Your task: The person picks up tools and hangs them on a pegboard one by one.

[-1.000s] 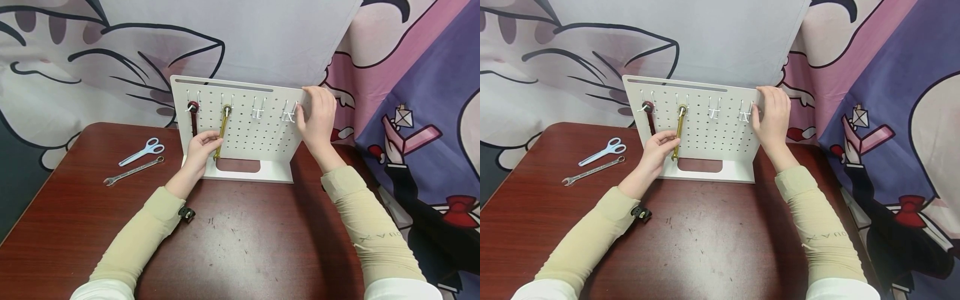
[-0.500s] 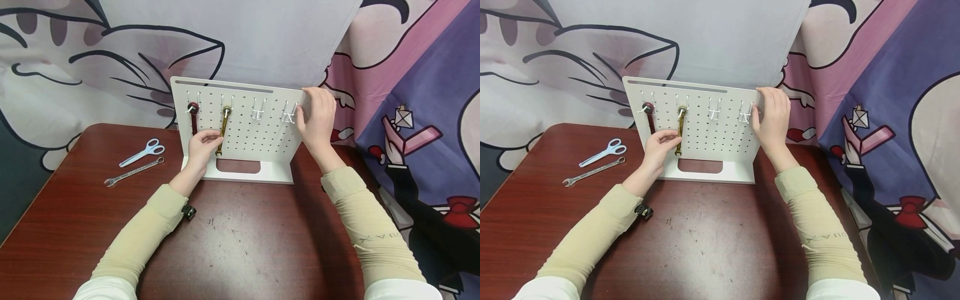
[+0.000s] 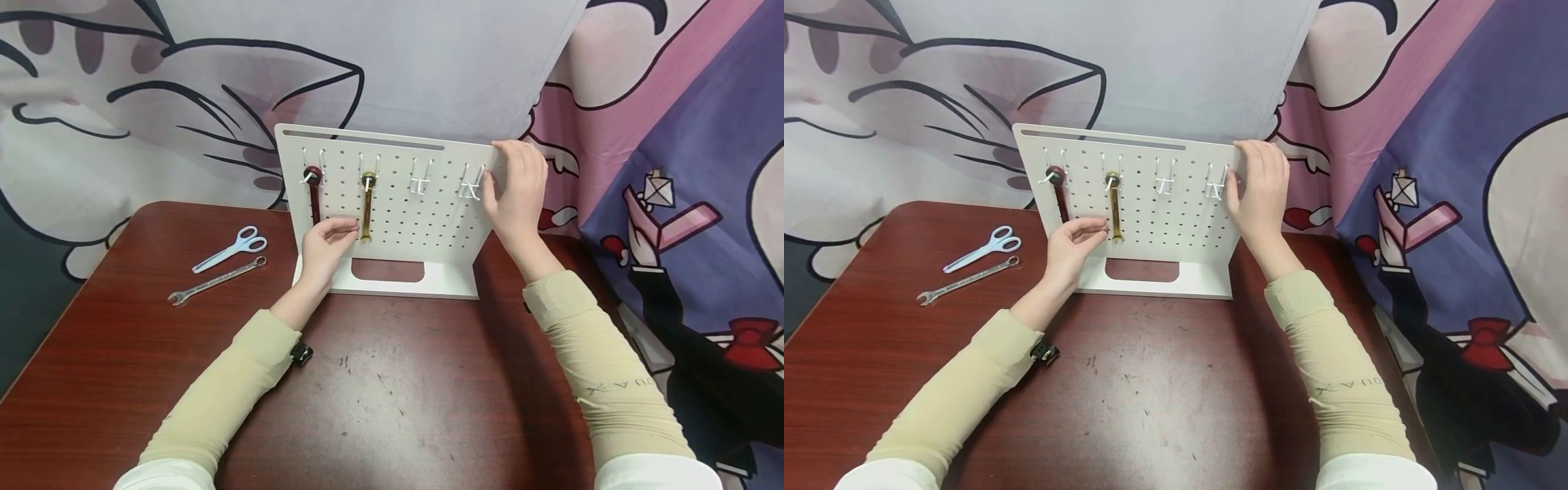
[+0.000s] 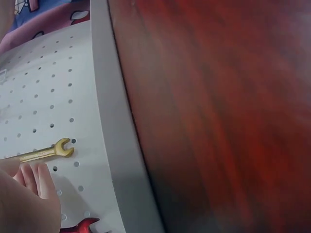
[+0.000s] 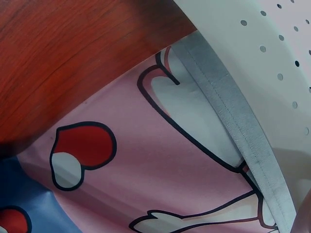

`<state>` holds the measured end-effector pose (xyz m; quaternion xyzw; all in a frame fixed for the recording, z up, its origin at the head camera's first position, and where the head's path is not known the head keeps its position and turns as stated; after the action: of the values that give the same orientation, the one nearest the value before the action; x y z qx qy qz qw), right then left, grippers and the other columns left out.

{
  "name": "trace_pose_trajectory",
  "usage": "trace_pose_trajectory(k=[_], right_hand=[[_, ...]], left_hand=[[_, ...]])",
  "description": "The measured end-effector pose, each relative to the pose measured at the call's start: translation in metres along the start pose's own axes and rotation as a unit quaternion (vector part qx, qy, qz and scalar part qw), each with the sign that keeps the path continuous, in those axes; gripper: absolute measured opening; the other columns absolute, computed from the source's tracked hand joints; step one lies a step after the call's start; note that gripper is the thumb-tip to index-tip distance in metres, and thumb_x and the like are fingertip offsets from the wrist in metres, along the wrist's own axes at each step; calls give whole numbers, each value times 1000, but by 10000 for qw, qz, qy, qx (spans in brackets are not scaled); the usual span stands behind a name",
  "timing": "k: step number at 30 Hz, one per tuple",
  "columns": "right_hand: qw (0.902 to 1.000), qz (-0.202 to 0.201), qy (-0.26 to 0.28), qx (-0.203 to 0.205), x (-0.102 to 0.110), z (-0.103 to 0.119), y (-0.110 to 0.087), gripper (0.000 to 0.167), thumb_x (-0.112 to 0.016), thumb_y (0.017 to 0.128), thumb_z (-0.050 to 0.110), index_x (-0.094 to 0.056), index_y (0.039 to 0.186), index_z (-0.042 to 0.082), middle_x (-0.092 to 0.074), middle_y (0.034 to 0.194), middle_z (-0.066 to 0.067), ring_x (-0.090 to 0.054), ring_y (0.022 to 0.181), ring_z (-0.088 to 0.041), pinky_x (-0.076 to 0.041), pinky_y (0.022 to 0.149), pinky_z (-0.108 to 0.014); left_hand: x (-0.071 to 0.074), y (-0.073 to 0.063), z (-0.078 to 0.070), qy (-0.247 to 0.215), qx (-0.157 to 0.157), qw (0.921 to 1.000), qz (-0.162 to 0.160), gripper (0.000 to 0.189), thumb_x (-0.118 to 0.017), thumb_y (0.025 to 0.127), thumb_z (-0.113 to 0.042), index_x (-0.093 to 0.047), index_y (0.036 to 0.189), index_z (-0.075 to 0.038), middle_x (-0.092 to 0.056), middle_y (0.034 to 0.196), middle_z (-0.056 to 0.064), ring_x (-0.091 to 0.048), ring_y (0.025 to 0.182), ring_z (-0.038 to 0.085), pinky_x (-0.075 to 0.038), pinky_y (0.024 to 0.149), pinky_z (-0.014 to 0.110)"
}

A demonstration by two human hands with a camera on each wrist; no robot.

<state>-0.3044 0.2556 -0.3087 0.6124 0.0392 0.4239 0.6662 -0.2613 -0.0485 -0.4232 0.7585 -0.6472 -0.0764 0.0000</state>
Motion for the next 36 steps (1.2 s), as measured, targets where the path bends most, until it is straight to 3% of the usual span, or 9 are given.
trace_pose_trajectory(k=[3, 6, 15, 23, 30, 36], right_hand=[[10000, -16, 8, 30, -1, 1, 1, 39, -66, 93, 6, -64, 131, -1, -67, 130, -21, -56, 129, -39, -32, 125, -46], [10000, -36, 3, 52, -1, 2, 1, 38, -65, 94, 7, -64, 131, -1, -67, 130, -21, -56, 129, -39, -33, 124, -46], [10000, -32, 23, 73, -2, 3, 4, 38, -66, 94, 6, -65, 132, 0, -67, 130, -20, -57, 129, -37, -32, 125, -45], [10000, -27, -7, 57, -1, 3, 4, 38, -67, 94, 5, -65, 131, -1, -67, 130, -20, -57, 129, -37, -32, 125, -45], [10000, -1, -35, 38, 1, 3, 2, 38, -66, 94, 6, -65, 131, -1, -67, 129, -20, -57, 128, -38, -33, 124, -46], [10000, 19, -65, 19, 1, 2, 0, 38, -65, 94, 6, -64, 132, -1, -67, 130, -20, -56, 129, -38, -32, 126, -45]], left_hand=[[5, -5, -1, 42, 28, 9999, 141, 25, -71, 94, 9, -71, 118, 14, -79, 95, -6, -70, 85, -6, -57, 86, 12], [11, -9, -1, 124, 111, 9994, 312, 26, -71, 95, 8, -70, 120, 15, -77, 94, -12, -70, 86, -6, -57, 86, 11], [32, -21, -1, 914, 268, 9926, 757, 26, -75, 97, -3, -73, 119, 10, -79, 112, 13, -71, 91, -3, -54, 85, 11], [55, -31, -1, 1296, 406, 9845, 1114, 28, -75, 95, -2, -72, 120, 11, -77, 95, -10, -69, 85, -9, -55, 80, 10], [78, -34, -4, 1739, 520, 9752, 1265, 30, -76, 97, -8, -72, 122, 9, -79, 101, 0, -68, 86, -8, -56, 80, 10], [98, -36, -4, 1927, 646, 9696, 1365, 34, -76, 98, -11, -70, 125, 8, -78, 102, -3, -69, 86, -9, -56, 79, 11]])
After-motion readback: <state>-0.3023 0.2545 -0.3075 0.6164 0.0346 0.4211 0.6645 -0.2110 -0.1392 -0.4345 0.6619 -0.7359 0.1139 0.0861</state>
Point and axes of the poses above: each hand's wrist, its own y-axis towards the middle knuckle, its own x-axis out of the back of the hand, z = x × y, the point moved 3 cm from there along y, towards the middle knuckle
